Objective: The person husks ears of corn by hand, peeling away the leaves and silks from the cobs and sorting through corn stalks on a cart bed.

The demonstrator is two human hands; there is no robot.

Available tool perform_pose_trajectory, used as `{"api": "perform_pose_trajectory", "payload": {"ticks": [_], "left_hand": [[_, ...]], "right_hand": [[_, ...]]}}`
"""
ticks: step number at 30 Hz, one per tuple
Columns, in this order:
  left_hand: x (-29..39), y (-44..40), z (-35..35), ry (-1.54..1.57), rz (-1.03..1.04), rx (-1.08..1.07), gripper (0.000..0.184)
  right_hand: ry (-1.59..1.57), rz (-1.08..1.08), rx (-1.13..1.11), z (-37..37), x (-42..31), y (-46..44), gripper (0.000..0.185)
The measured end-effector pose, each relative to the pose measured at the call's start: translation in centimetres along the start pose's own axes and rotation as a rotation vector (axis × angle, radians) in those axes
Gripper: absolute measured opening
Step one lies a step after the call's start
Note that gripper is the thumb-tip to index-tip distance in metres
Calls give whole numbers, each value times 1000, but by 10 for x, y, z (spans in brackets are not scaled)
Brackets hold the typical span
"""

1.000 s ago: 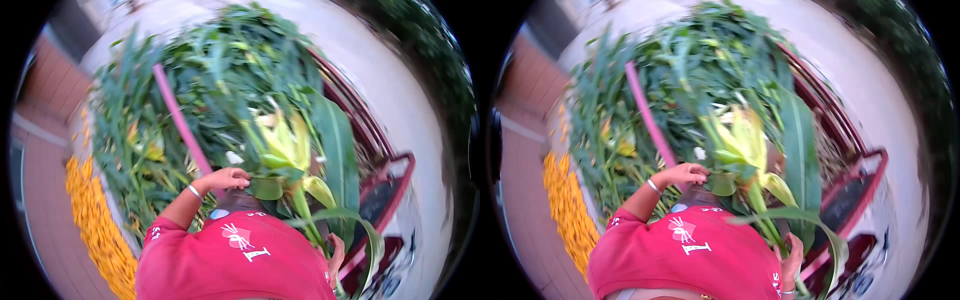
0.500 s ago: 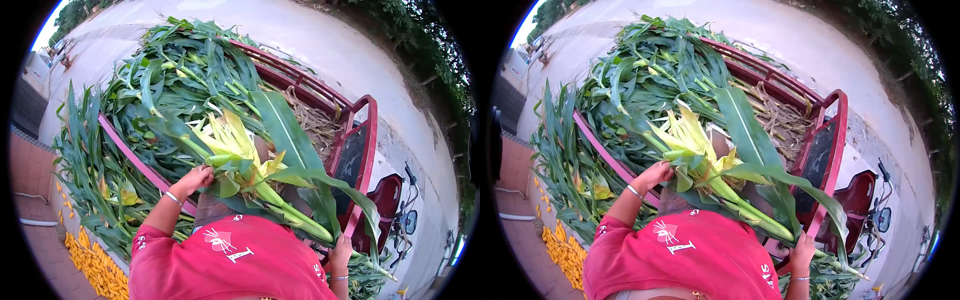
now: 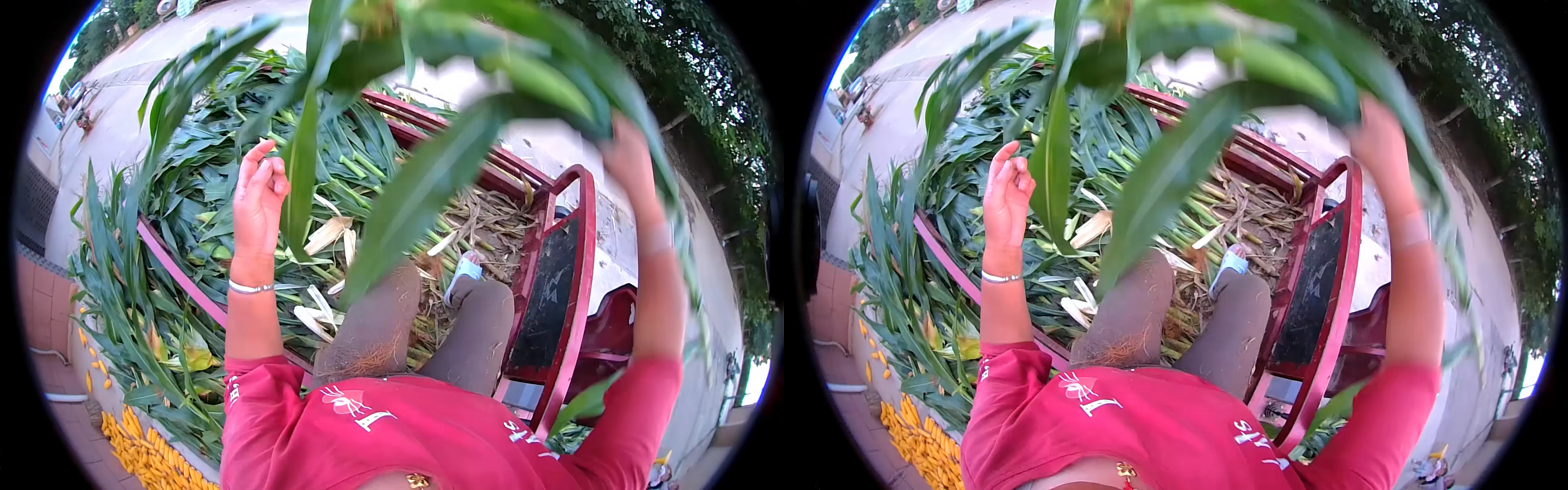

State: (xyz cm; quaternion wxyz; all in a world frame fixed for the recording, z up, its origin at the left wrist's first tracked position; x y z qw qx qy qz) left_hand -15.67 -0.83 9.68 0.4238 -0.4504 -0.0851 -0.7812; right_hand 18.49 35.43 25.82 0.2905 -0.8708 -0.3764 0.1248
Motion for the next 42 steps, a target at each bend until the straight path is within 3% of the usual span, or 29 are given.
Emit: {"api": "perform_pose_trajectory", "payload": {"ticks": [3, 4, 5, 6, 7, 8, 9, 10, 12, 14, 16, 17, 19, 23, 25, 30, 38, 41, 42], "left_hand": [[-37, 14, 10, -90, -132, -43, 24], [-49, 28, 12, -174, -178, -15, 20], [-67, 40, 2, -222, -223, -43, 19], [-85, 52, -10, -245, -298, -51, 20], [-100, 69, -24, -266, -379, -51, 20], [-115, 84, -49, -371, -434, -19, 18], [-130, 95, -78, -476, -477, 6, 17], [-145, 111, -110, -529, -559, 92, 16], [-175, 147, -178, -469, -720, 268, 16], [-191, 187, -238, -639, -815, 375, 14], [-198, 233, -288, -899, -827, 322, 17], [-204, 252, -315, -1174, -599, 158, 15], [-185, 274, -295, -1392, -659, 85, 12], [-172, 297, -271, -1640, -671, -94, 11], [-176, 296, -254, -1819, -496, -390, 16], [-204, 309, -280, -1980, -421, -543, 19], [-213, 303, -298, -1966, -476, -625, 15], [-211, 315, -300, -1921, -318, -586, 16], [-208, 340, -334, -1615, -478, -216, 17]], "right_hand": [[329, -290, 560, 26, -32, -130, 46], [94, -8, 399, 42, -71, -161, 48], [188, -120, 462, 73, -79, -176, 47], [75, -126, 312, 85, -101, -166, 48], [39, -246, 407, 112, -112, -146, 49], [45, -289, 191, 153, -116, -121, 41], [268, -85, -157, 170, -124, -119, 43], [154, -259, -59, 222, -109, -103, 41], [60, -380, 21, 266, -100, -34, 32], [13, -276, -199, 288, -89, 30, 31], [13, -232, -430, 323, -67, 89, 30], [-23, -275, -398, 338, -53, 120, 30], [6, -84, -610, 349, -39, 161, 31], [2, 13, -760, 384, -22, 210, 32], [15, 54, -815, 405, -21, 227, 32], [-66, 168, -921, 476, -29, 271, 29], [-187, 266, -1104, 602, -41, 348, 26], [-280, 347, -1081, 642, -39, 364, 31], [-285, 397, -1075, 655, -37, 367, 33]]}}
Point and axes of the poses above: each hand's wrist, its own y-axis away from the middle knuckle, its own z-axis out of the palm, x = y × z, the point moved 6 cm from there along -y, towards the middle knuckle, and after that the axes turned 3 degrees about x, right-handed, at the moved point
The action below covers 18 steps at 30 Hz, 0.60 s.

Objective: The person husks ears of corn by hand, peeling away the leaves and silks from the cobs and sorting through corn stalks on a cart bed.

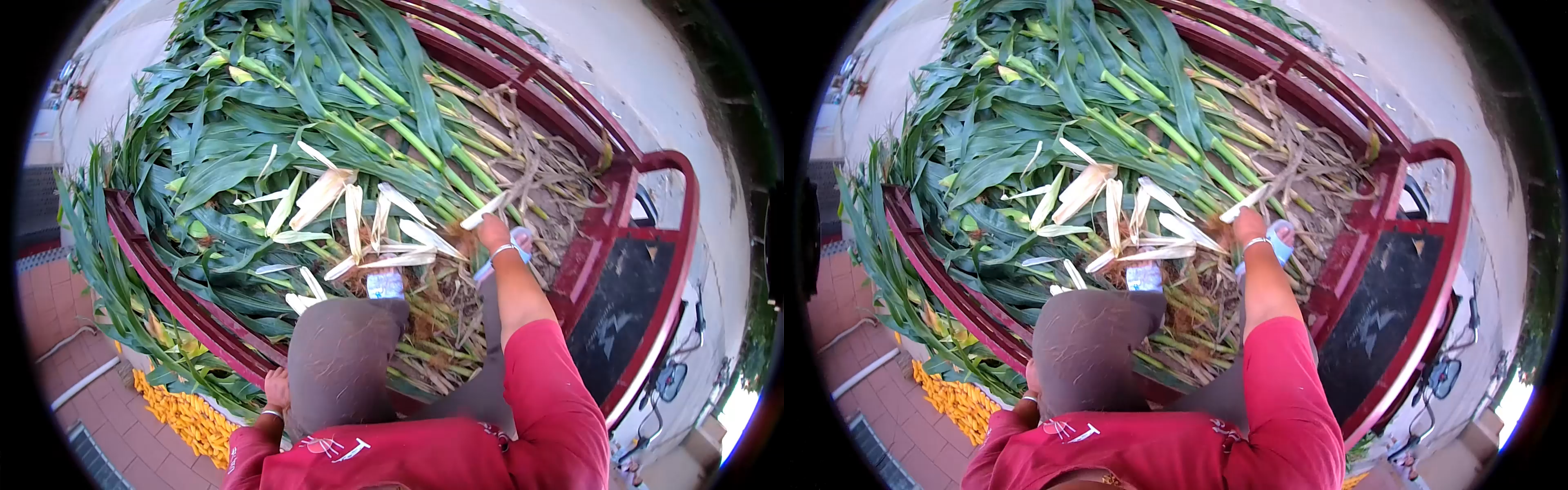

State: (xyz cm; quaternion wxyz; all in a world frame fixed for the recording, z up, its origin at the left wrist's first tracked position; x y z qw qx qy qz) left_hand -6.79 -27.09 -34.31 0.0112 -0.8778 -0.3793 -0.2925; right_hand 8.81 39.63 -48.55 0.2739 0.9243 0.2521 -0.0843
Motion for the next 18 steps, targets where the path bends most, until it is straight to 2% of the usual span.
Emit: {"api": "perform_pose_trajectory", "payload": {"ticks": [1, 3, 7, 9, 10, 15, 17, 18], "left_hand": [[-15, 9, 6, 43, -81, -16, 17], [-10, 14, 5, -187, -9, -139, 17], [3, 17, -9, -266, 0, -256, 16], [6, 21, -14, -269, -16, -289, 16], [7, 23, -16, -269, -21, -305, 16], [4, 27, -22, -271, -30, -342, 16], [3, 25, -20, -277, -23, -341, 16], [1, 23, -19, -276, -21, -344, 16]], "right_hand": [[-25, 39, -22, 9, 6, -13, 36], [-7, 34, 51, 22, 14, -35, 37], [30, -19, 47, 52, 25, -74, 37], [81, 158, -21, 47, 24, -73, 37], [89, 163, -27, 52, 29, -78, 37], [105, -29, 133, 61, 43, -103, 29], [214, -63, 154, 42, 40, -117, 25], [271, -92, 287, 16, 33, -129, 24]]}}
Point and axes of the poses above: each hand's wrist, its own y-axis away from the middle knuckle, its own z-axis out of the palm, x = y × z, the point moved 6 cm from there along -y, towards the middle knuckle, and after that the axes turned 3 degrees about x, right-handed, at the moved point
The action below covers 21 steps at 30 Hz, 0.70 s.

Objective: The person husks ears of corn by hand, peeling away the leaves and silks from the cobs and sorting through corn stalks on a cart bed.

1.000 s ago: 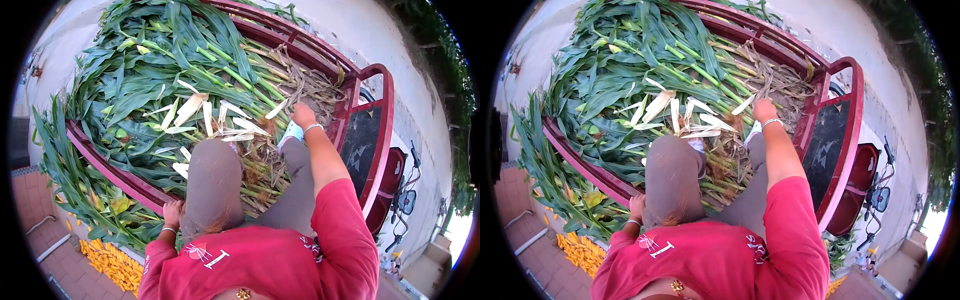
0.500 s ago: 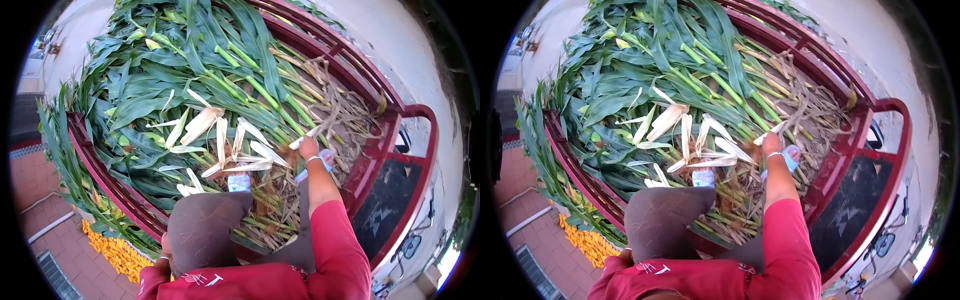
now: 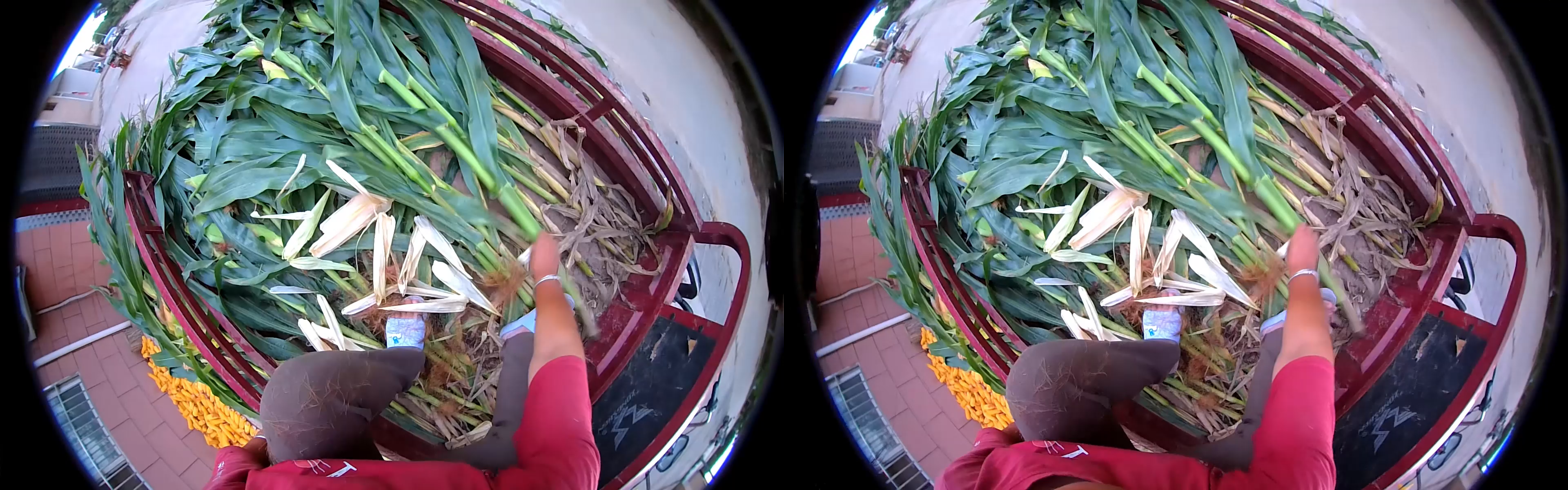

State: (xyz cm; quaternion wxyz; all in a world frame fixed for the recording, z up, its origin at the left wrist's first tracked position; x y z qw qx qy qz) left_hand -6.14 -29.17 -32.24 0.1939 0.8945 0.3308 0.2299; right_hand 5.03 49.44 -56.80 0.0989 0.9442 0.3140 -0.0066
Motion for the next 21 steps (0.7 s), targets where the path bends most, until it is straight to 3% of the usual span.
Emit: {"api": "perform_pose_trajectory", "payload": {"ticks": [1, 4, 6, 7, 10, 11, 15, 19, 21], "left_hand": [[-1, -1, 0, -2, 5, 1, 16], [-9, -11, 14, 0, 26, 21, 15], [-21, -14, 34, 2, 45, 67, 15], [-23, -15, 39, -10, 52, 92, 15], [21, -40, -9, -85, 131, 124, 14], [34, -46, -26, -150, 177, 136, 12], [44, -43, -27, -222, 239, 167, 12], [61, -37, -56, -55, 248, 270, 14], [62, -32, -57, -15, 246, 327, 17]], "right_hand": [[60, -15, 127, -26, 5, -19, 22], [-45, -109, 190, -134, 12, -59, 21], [-35, -227, -85, -185, -14, -52, 25], [81, -281, -120, -190, -26, -47, 32], [-59, -275, -48, -233, -67, -5, 38], [-105, -240, -124, -248, -81, 9, 38], [-168, -294, -163, -299, -125, 68, 35], [-145, -338, -148, -372, -162, 147, 43], [-226, -361, -190, -426, -162, 205, 38]]}}
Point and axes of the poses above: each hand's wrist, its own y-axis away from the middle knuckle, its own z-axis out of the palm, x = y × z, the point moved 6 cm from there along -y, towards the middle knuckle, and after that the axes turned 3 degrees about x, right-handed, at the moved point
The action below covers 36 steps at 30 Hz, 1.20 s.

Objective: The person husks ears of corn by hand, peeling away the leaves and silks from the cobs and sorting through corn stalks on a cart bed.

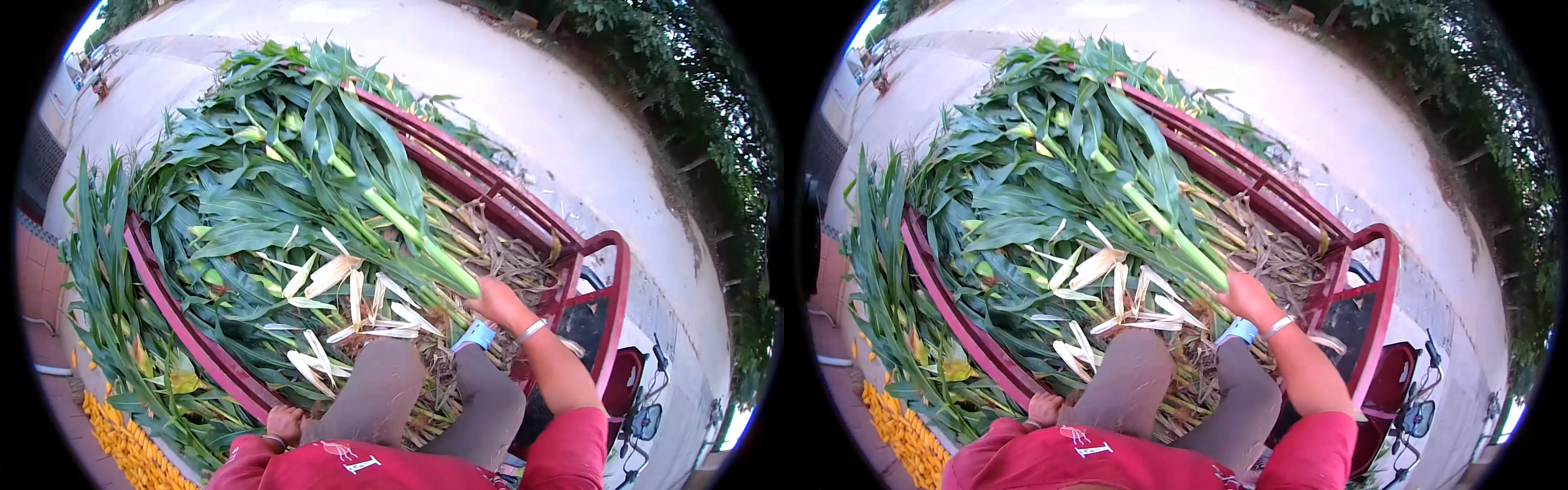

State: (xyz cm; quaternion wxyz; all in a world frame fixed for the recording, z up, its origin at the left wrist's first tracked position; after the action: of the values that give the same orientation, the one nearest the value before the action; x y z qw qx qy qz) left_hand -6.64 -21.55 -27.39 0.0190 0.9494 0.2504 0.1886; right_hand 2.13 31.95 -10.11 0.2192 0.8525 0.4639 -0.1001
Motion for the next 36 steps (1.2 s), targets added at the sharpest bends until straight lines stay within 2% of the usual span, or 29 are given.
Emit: {"api": "perform_pose_trajectory", "payload": {"ticks": [1, 3, 5, 8, 10, 12, 14, 18, 21, 27, 30, 31, 33, 35, 36], "left_hand": [[3, 2, -6, -22, -5, 20, 17], [9, 3, -17, -26, -2, 60, 17], [11, 7, -19, -36, -5, 104, 18], [8, 16, -10, -39, 5, 174, 20], [13, 19, -14, -48, -5, 204, 20], [12, 23, -8, -74, -31, 227, 20], [11, 24, -4, -80, -49, 293, 22], [10, 28, -3, -113, -86, 253, 25], [7, 28, 1, -113, -84, 268, 25], [9, 24, -5, -75, -45, 262, 25], [12, 22, -7, -38, -92, 153, 30], [9, 12, -3, 32, -244, 50, 33], [-7, -26, 15, 337, -357, 146, 40], [1, -102, 18, 922, -432, 300, 48], [15, -143, 16, 1176, -461, 302, 53]], "right_hand": [[-82, 5, -59, -16, -14, 32, 38], [-200, 0, -46, -21, 5, 100, 38], [-157, 195, -117, -63, -24, 178, 36], [-199, 269, -123, -87, -35, 276, 35], [-165, 407, -165, -94, -30, 327, 34], [-128, 395, -141, -96, -25, 364, 34], [-113, 327, -115, -87, -10, 390, 34], [-100, 353, -94, -65, -4, 423, 36], [-140, 424, -108, -50, -12, 445, 36], [-96, 402, -61, -38, -46, 459, 35], [-32, 329, -12, -26, -50, 466, 33], [-31, 360, -24, -22, -45, 468, 33], [-49, 368, -3, -17, -45, 473, 32], [-20, 348, 2, -12, -41, 479, 32], [6, 334, 10, -8, -39, 483, 32]]}}
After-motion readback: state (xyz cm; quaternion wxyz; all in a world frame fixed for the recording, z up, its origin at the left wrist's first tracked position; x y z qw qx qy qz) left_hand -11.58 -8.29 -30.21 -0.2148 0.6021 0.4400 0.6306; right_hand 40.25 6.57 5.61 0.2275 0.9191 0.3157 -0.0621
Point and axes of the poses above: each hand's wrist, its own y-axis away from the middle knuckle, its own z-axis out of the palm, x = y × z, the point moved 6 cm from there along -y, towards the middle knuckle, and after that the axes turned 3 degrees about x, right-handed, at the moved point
